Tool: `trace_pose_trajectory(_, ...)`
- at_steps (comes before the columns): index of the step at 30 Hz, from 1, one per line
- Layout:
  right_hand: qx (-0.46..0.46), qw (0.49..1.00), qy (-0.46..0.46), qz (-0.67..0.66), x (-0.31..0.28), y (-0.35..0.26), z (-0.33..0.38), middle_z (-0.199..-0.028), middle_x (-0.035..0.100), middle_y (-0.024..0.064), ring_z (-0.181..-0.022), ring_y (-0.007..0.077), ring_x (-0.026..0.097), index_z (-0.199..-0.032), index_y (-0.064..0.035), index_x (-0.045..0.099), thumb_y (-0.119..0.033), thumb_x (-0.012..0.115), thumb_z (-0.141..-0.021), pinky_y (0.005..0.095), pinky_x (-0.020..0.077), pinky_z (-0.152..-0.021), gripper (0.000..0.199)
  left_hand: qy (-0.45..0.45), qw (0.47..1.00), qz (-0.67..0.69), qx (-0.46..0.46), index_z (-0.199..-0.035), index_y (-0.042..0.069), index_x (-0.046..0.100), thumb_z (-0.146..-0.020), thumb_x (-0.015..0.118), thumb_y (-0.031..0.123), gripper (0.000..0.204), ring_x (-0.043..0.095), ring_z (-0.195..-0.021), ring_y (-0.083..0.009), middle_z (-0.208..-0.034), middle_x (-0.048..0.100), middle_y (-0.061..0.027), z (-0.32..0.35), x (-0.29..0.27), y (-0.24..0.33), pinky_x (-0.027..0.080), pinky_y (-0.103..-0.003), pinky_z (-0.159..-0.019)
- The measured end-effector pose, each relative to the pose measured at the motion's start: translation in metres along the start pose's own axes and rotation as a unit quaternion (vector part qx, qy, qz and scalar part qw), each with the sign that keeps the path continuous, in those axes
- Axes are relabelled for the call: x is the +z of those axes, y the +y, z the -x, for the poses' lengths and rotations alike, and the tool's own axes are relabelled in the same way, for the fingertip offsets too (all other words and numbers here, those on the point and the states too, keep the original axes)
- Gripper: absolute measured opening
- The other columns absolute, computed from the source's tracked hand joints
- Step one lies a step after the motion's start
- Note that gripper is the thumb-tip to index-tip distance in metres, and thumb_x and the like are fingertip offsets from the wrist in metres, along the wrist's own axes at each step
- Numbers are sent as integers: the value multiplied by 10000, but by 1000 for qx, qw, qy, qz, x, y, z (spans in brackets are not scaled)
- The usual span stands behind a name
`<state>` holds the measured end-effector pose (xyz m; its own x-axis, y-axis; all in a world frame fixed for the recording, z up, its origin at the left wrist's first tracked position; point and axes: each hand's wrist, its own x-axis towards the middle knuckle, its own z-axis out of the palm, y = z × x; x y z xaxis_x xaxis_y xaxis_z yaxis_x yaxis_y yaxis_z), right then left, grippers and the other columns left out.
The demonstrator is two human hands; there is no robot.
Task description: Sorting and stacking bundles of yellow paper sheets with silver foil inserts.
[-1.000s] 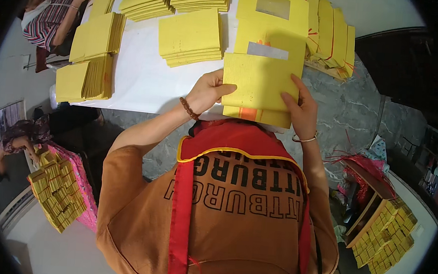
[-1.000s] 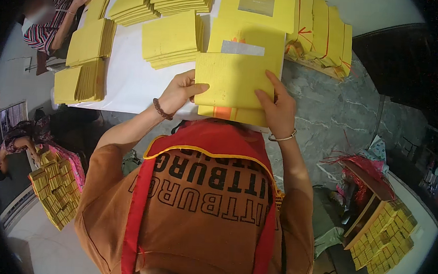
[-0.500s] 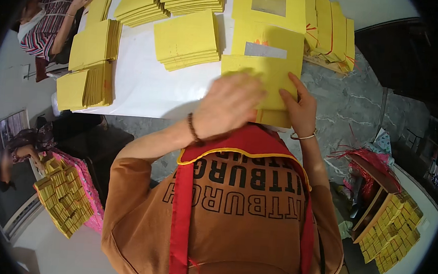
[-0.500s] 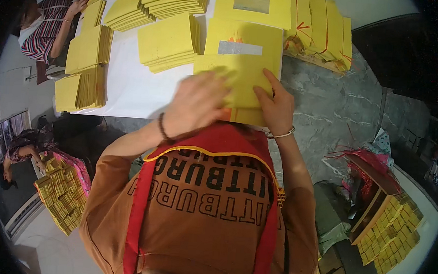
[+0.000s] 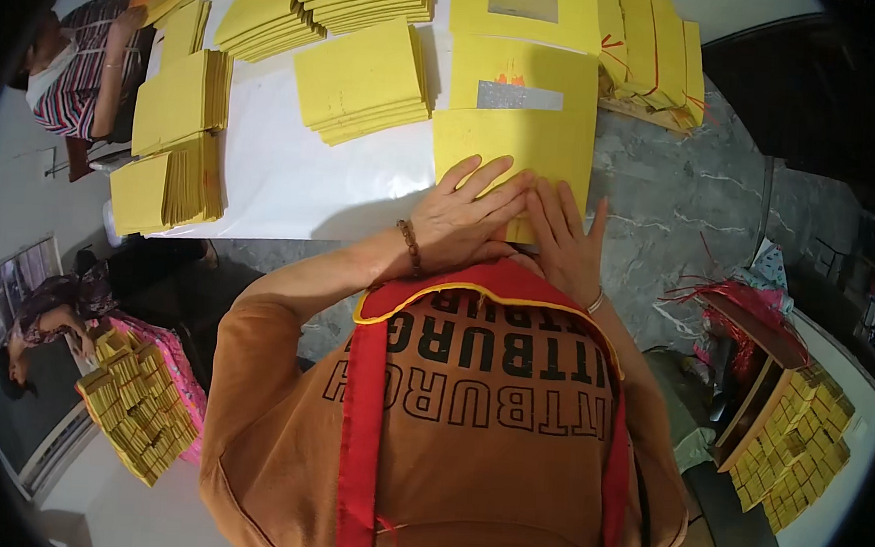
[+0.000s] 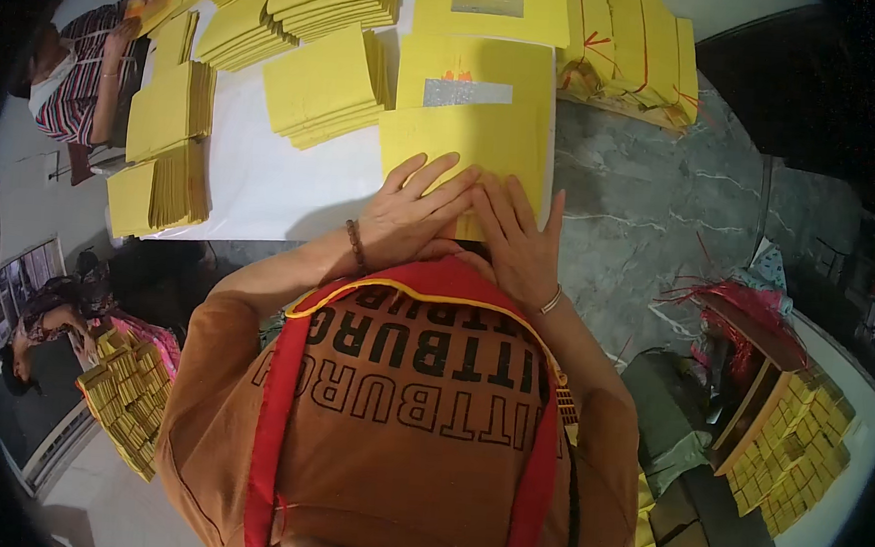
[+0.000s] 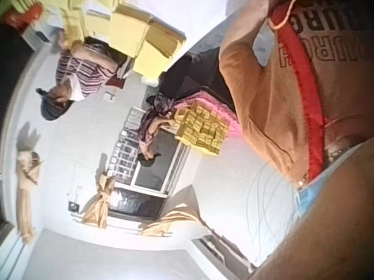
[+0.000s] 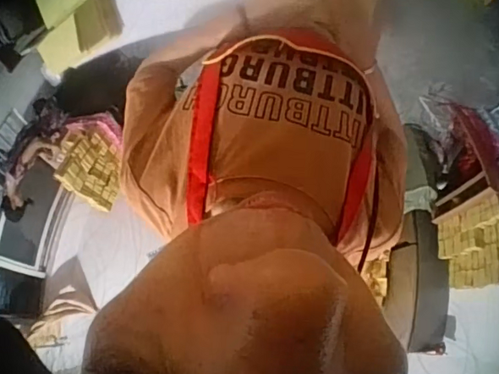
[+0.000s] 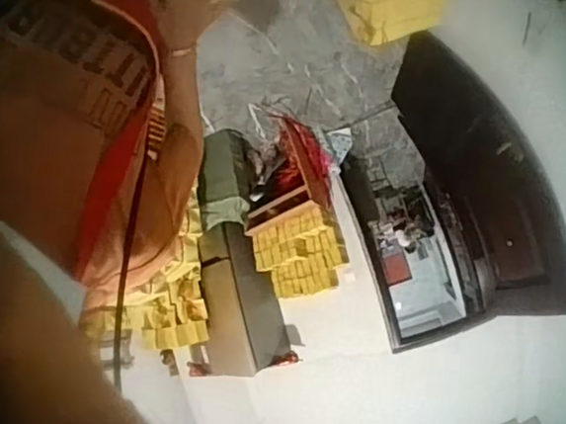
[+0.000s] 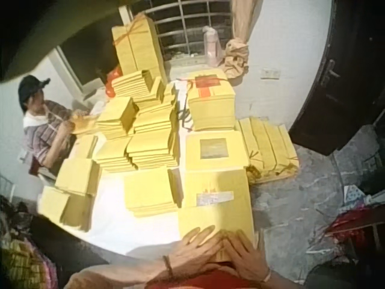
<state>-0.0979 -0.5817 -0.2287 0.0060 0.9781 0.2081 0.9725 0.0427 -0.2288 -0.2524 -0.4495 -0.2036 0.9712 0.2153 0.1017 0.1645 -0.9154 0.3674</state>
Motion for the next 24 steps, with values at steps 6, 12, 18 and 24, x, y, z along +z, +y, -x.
trace_pose_trajectory(6, 4, 999, -22, -24, 6, 3, 4, -1413, 340, 71, -1311, 255, 304, -1326, -72, 397, -508, 566, -761, 619, 92, -1026, 733, 48, 999, 3, -24, -1215, 8, 484, -745, 642, 251, 552, 379, -1201, -304, -1314, 416, -150, -1, 6, -4, 325, -427, -969)
trace_pose_trajectory(12, 163, 819, -54, -547, -16, 28, -6, -1369, 404, 113, -1286, 294, 340, -1313, -10, 397, -452, 405, -910, 481, 149, -1066, 598, 133, 981, -142, 22, -1231, -50, 454, -711, 601, 198, 594, 506, -970, -334, -1146, 511, -262, -12, 10, 5, 431, -396, -794)
trace_pose_trajectory(18, 91, 907, 131, -389, -37, 38, -36, -1285, 482, 172, -1224, 270, 422, -1272, 56, 429, -356, 288, -962, 361, 264, -1033, 535, 34, 989, -134, -55, -1230, 18, 486, -686, 599, 163, 574, 541, -831, -239, -969, 591, -162, -29, -14, 9, 451, -343, -705)
trace_pose_trajectory(24, 140, 877, 208, -410, -30, 50, -24, -1274, 492, 171, -1214, 256, 431, -1244, 74, 454, -283, 262, -971, 352, 286, -1021, 489, 260, 925, -253, -114, -1226, 81, 501, -726, 569, 70, 505, 558, -917, -236, -1101, 594, -77, 16, -82, -67, 453, -348, -737)
